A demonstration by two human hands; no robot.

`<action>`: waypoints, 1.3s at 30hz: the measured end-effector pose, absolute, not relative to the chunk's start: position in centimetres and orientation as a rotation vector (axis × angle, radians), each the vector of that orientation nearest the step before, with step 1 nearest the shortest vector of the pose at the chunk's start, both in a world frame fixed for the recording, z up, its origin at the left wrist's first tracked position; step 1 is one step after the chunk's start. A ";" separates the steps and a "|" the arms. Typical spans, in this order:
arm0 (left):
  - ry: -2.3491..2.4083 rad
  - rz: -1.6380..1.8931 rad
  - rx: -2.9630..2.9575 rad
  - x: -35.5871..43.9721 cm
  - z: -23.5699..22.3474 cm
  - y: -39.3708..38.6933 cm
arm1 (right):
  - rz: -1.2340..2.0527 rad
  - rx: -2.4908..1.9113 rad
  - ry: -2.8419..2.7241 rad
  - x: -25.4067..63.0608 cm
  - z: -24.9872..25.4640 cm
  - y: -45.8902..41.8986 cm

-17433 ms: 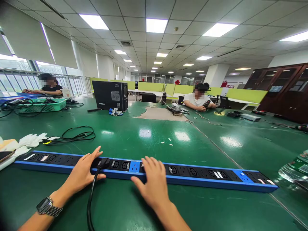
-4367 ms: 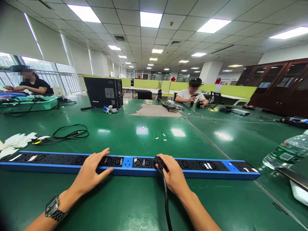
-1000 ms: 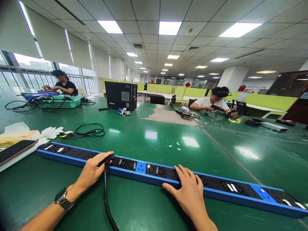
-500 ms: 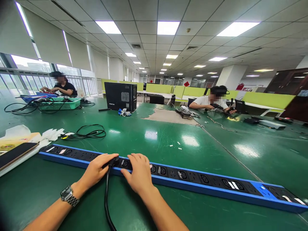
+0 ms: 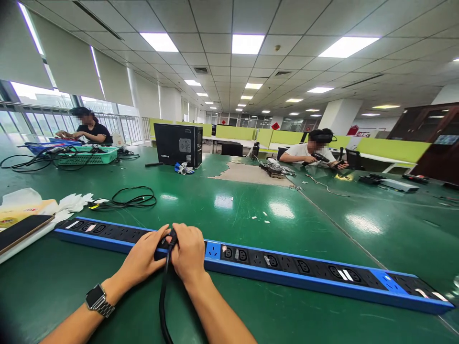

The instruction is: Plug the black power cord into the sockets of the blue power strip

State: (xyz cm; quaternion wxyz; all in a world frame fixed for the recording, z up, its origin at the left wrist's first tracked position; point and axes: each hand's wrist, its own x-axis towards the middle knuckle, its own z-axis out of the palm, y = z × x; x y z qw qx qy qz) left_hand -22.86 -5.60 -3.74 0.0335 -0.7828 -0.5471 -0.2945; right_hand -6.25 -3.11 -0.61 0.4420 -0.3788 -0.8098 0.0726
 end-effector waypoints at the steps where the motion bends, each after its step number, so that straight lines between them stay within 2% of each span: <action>1: -1.686 -0.902 -2.404 -22.9 -3.8 -5.6 | 0.178 -0.938 -1.919 -5.4 -0.2 -3.0; 5: -1.715 -0.930 -2.383 -23.0 -3.6 -5.7 | 0.247 -1.014 -1.836 0.3 0.4 -2.8; 11: -1.730 -0.960 -2.376 -22.6 -3.1 -5.7 | 0.341 -1.154 -1.963 5.8 -2.6 -3.2; 17: -1.714 -1.024 -2.414 -20.6 -2.5 -5.9 | 0.233 -1.230 -2.120 4.3 -2.0 -3.9; 23: -1.509 -1.118 -2.706 -13.3 -1.9 -5.3 | 0.030 -1.464 -2.115 6.1 -2.7 -4.6; 27: -1.576 -1.313 -2.619 -10.0 -1.4 -4.4 | -0.108 -1.556 -2.173 7.2 -3.7 -4.8; 31: -1.637 -1.551 -2.357 -13.5 -0.5 -4.5 | -0.155 -1.584 -2.183 7.1 -3.9 -4.8; 36: -1.827 -1.480 -2.248 -20.9 -0.9 -5.7 | -0.111 -1.657 -2.174 6.8 -3.5 -4.8; 39: -1.904 -1.456 -2.319 -22.7 -1.6 -6.0 | -0.057 -1.705 -2.165 6.5 -3.0 -4.9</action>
